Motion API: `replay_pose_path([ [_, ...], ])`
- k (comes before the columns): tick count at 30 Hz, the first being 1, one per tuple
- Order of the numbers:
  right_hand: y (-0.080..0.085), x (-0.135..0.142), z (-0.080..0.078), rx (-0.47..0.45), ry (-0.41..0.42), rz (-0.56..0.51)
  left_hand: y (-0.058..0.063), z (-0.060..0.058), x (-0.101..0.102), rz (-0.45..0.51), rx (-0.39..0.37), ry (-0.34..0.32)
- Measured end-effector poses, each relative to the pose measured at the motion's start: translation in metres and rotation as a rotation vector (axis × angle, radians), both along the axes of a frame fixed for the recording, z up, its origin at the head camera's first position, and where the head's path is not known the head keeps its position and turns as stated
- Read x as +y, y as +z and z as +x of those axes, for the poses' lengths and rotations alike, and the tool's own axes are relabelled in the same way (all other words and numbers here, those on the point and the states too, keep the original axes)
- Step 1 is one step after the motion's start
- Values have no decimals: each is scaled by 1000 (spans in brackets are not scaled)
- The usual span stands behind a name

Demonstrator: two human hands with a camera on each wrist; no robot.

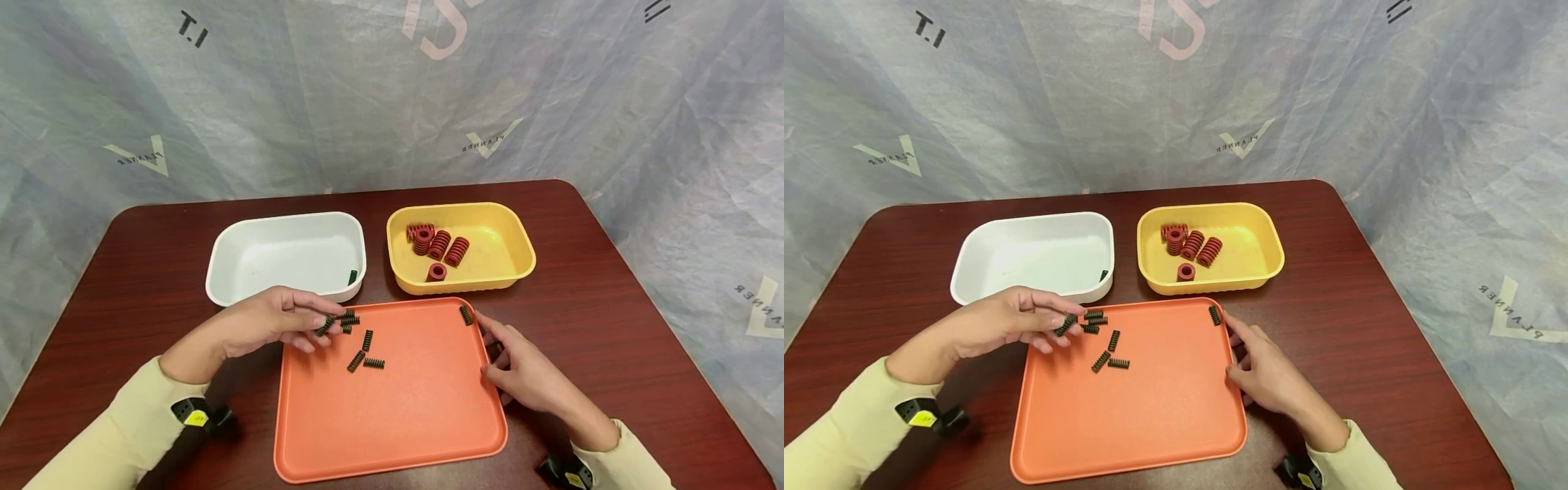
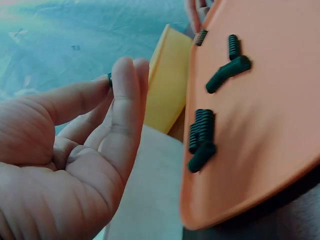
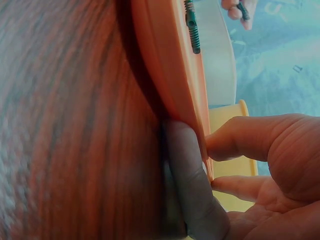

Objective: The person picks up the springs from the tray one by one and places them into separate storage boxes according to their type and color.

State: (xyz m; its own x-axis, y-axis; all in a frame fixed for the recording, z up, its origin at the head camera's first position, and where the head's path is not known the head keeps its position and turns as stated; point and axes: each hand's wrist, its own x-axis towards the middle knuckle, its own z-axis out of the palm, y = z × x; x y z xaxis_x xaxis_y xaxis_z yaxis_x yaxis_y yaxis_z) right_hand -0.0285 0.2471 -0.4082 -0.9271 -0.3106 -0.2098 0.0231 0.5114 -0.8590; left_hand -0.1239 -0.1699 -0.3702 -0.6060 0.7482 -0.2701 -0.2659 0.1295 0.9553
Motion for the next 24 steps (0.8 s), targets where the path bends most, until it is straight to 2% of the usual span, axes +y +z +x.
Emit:
replay_pose_path([
  [7, -1, -5, -5, -16, 23, -15, 19, -9, -18, 3, -6, 83],
  [11, -1, -6, -6, -33, 27, -14, 25, -14, -24, -2, 11, 116],
  [18, 0, -2, -3, -47, 31, -10, 26, -20, -23, 6, 0, 126],
  [24, 1, 2, -1, -61, 26, -37, 24, -27, -21, 11, -40, 172],
])
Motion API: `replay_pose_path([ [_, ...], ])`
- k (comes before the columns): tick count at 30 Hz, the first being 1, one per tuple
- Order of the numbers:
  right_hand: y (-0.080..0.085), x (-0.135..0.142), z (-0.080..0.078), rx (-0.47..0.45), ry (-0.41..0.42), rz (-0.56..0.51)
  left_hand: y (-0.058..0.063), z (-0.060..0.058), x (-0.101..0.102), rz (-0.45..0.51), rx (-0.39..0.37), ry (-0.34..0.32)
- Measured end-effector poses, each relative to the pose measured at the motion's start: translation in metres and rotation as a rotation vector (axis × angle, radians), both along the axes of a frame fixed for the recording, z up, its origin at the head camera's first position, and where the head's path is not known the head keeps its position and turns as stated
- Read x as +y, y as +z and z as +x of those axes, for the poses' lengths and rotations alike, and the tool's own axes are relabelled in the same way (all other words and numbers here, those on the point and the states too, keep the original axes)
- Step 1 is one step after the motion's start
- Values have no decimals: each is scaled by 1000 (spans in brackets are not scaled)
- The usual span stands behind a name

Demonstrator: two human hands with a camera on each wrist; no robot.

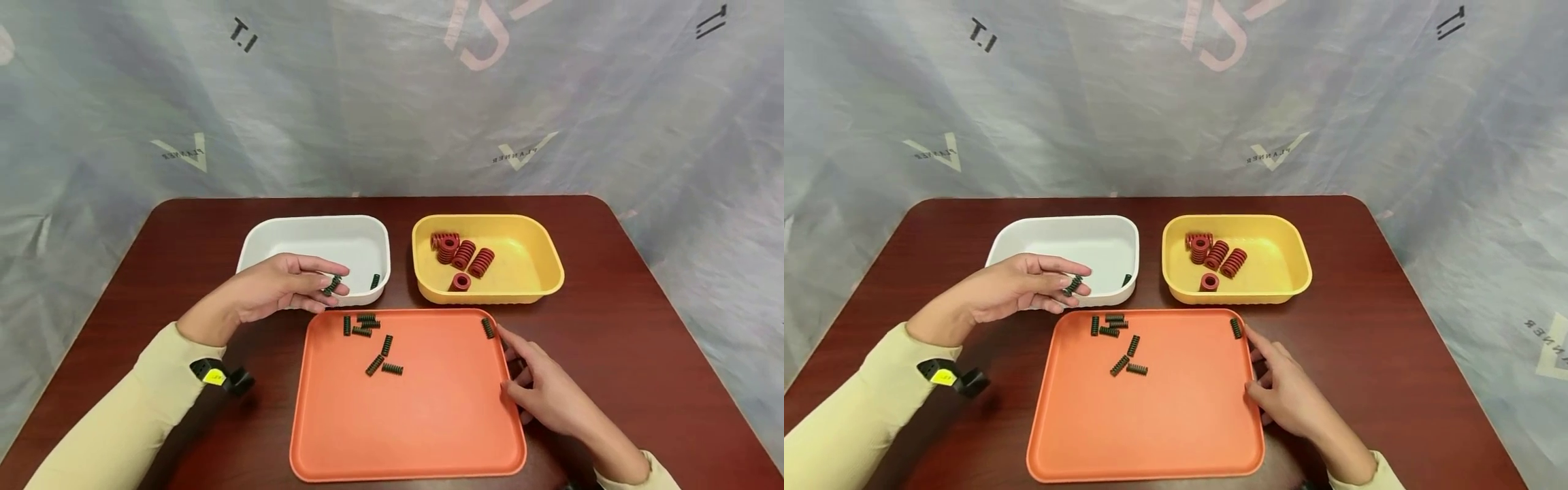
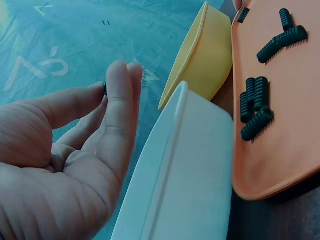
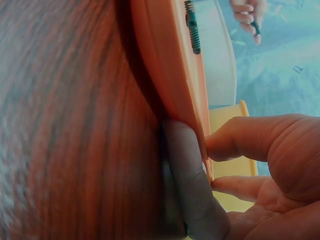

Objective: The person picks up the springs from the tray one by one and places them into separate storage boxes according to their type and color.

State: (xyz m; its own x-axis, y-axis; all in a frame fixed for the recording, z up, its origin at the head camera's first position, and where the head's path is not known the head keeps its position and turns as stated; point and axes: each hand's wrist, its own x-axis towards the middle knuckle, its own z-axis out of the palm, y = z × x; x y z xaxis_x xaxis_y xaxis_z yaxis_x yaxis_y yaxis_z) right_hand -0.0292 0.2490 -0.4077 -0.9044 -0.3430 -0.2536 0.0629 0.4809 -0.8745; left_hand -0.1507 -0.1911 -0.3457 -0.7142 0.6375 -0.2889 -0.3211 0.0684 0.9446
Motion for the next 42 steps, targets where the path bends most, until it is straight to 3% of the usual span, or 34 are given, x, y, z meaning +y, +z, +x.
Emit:
replay_pose_path([
  [13, -1, 0, 2, -18, -19, -11, 8, -29, -5, 0, -40, 85],
  [27, -1, 1, 3, 14, 4, -48, 17, -73, -4, -125, -84, 128],
  [42, 0, -2, 2, 6, -3, -29, 9, -102, -1, -240, -209, 182],
])
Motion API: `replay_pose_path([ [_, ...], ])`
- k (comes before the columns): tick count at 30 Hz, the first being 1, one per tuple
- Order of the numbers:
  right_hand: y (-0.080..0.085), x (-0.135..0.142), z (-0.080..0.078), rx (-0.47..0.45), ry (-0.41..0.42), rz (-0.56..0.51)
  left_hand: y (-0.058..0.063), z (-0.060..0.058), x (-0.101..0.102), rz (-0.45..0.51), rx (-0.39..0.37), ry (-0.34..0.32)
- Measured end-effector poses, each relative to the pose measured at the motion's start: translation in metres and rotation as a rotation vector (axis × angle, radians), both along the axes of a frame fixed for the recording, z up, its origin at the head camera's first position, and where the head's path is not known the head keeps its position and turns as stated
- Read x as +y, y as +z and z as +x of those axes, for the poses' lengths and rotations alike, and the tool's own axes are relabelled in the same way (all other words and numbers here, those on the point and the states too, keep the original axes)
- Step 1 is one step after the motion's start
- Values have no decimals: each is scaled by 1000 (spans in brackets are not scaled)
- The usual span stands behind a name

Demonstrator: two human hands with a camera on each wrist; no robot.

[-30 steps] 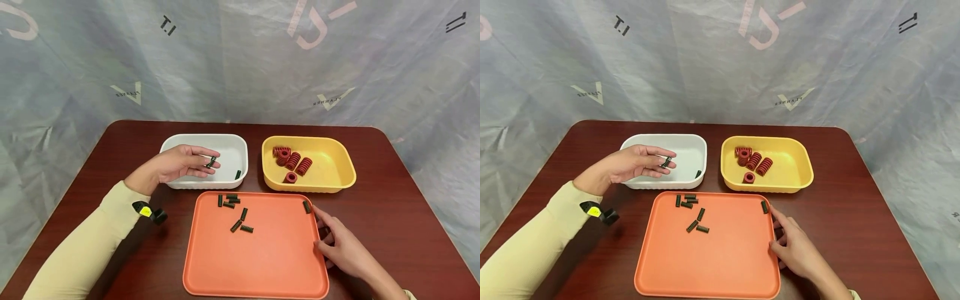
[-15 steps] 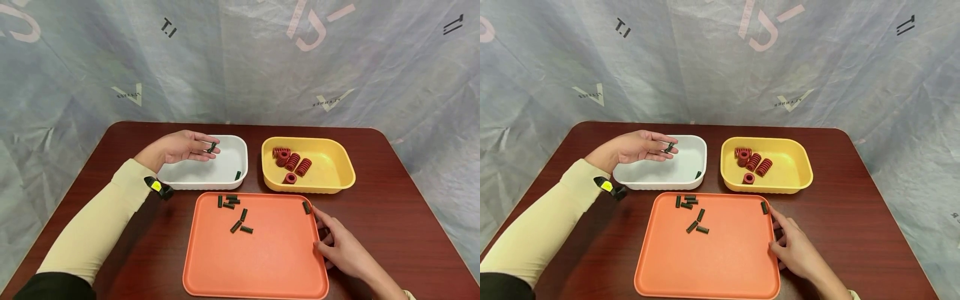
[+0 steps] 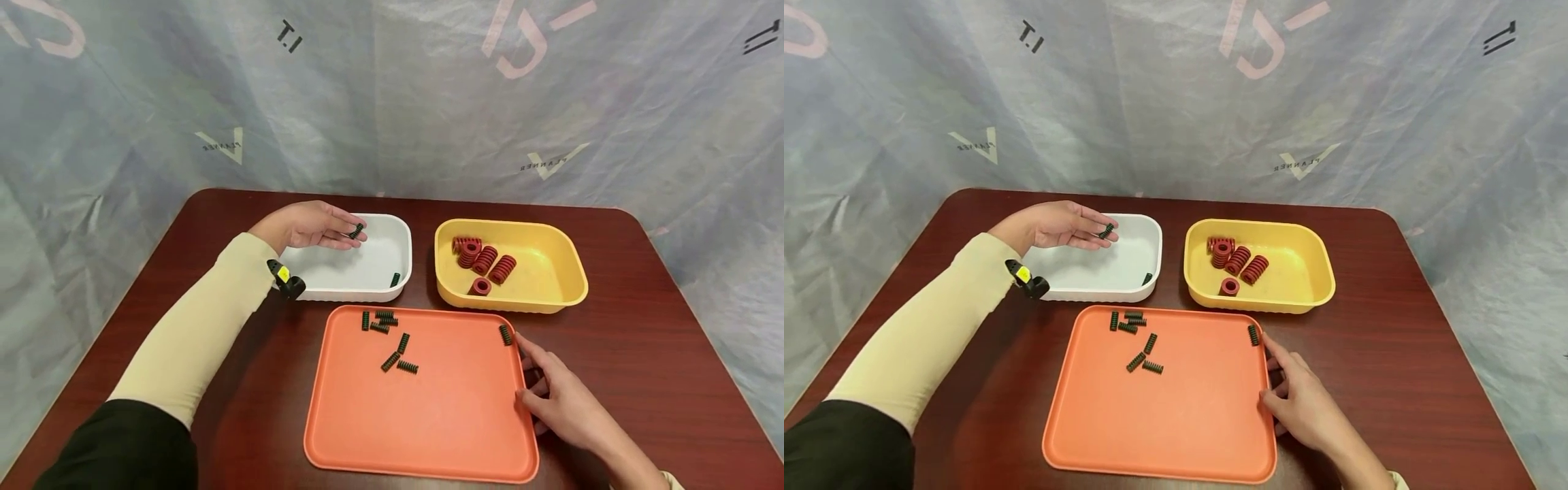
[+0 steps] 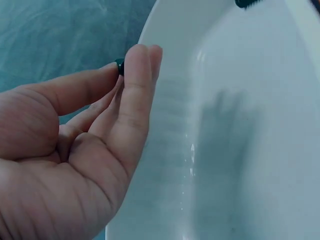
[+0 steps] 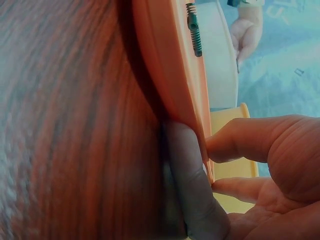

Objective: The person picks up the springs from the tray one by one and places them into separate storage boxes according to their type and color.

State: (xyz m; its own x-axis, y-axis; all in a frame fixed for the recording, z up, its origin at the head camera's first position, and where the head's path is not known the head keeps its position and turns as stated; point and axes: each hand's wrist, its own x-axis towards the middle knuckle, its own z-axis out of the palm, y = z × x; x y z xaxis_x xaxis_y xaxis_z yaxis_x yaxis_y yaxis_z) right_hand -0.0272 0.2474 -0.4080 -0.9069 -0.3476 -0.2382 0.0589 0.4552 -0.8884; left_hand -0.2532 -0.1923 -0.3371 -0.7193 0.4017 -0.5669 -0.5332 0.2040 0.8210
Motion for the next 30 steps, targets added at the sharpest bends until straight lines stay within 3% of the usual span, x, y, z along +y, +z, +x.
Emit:
replay_pose_path([
  [13, 0, -1, 0, -20, -14, 17, -7, -14, 5, -66, -39, -22],
  [21, -1, -5, 2, -11, -13, 21, -16, -16, 3, -145, -72, -93],
  [30, 0, -5, 4, -11, -21, 31, -18, -16, 3, -147, -71, -128],
])
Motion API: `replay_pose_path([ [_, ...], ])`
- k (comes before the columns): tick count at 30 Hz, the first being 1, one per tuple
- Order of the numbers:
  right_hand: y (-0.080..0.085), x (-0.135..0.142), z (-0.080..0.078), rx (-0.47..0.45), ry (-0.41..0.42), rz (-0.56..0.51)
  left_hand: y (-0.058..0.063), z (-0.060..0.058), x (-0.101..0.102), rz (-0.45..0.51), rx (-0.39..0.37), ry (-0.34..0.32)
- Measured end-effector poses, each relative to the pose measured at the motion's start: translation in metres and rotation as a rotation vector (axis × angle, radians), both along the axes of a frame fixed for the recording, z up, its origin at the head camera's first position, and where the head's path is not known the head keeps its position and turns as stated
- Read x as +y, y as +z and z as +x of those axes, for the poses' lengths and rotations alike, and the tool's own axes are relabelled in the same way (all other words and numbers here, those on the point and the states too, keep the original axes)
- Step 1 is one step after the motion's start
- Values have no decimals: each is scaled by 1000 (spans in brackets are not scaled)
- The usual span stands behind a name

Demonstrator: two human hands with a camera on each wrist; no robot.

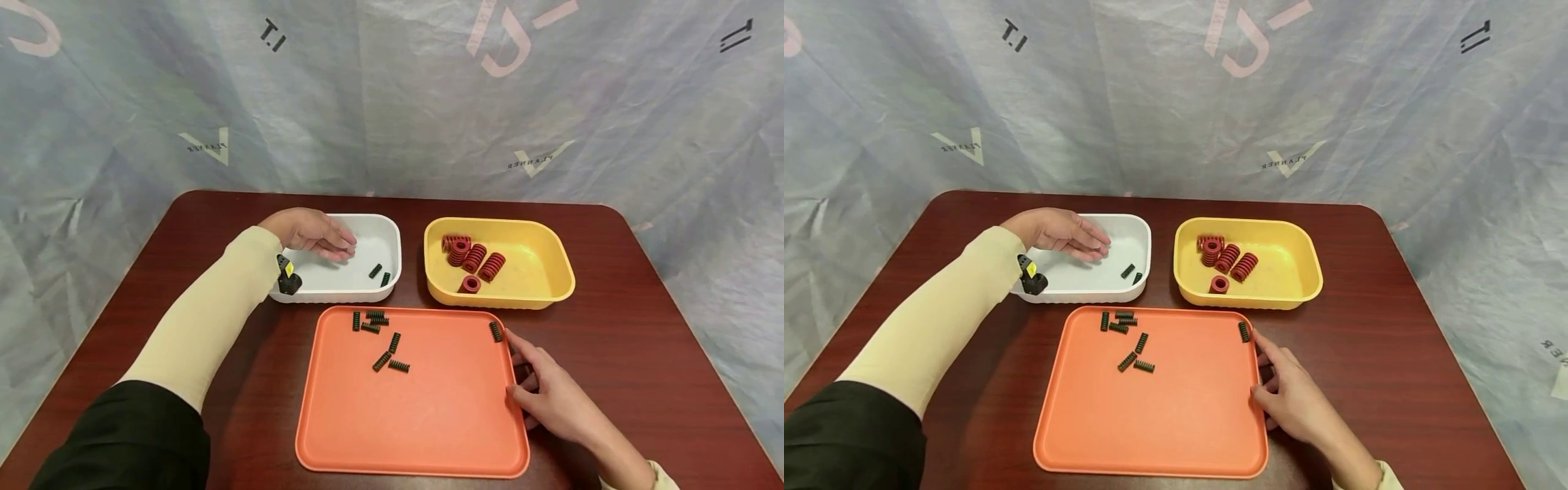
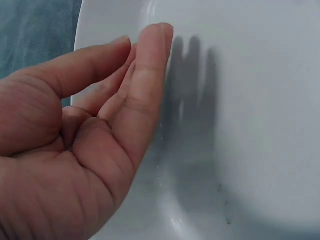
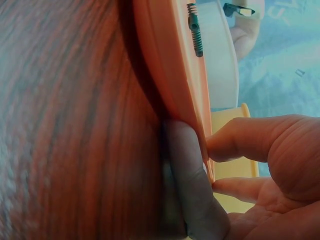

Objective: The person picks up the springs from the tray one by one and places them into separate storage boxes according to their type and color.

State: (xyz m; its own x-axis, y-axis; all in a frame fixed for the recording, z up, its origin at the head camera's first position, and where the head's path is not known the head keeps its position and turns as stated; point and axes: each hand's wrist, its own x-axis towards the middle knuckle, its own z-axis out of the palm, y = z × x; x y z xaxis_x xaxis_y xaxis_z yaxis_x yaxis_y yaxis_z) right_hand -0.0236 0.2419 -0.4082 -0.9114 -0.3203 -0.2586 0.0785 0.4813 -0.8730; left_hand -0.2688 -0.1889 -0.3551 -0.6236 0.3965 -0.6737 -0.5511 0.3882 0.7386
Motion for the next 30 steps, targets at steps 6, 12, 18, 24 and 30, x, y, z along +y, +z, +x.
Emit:
replay_pose_path([
  [6, 1, 1, 1, 7, -2, 3, 2, 0, 2, 0, 0, -6],
  [12, 1, 0, 2, 14, 2, -5, 4, 3, 1, 12, 8, -26],
  [18, 1, 1, 2, 19, 5, -13, 10, 7, -1, 36, 26, -53],
  [24, 1, 2, 2, 21, 4, 3, 20, 17, 1, 105, 80, -101],
  [30, 1, 2, 0, 30, 8, 16, 30, 39, 10, 165, 132, -155],
])
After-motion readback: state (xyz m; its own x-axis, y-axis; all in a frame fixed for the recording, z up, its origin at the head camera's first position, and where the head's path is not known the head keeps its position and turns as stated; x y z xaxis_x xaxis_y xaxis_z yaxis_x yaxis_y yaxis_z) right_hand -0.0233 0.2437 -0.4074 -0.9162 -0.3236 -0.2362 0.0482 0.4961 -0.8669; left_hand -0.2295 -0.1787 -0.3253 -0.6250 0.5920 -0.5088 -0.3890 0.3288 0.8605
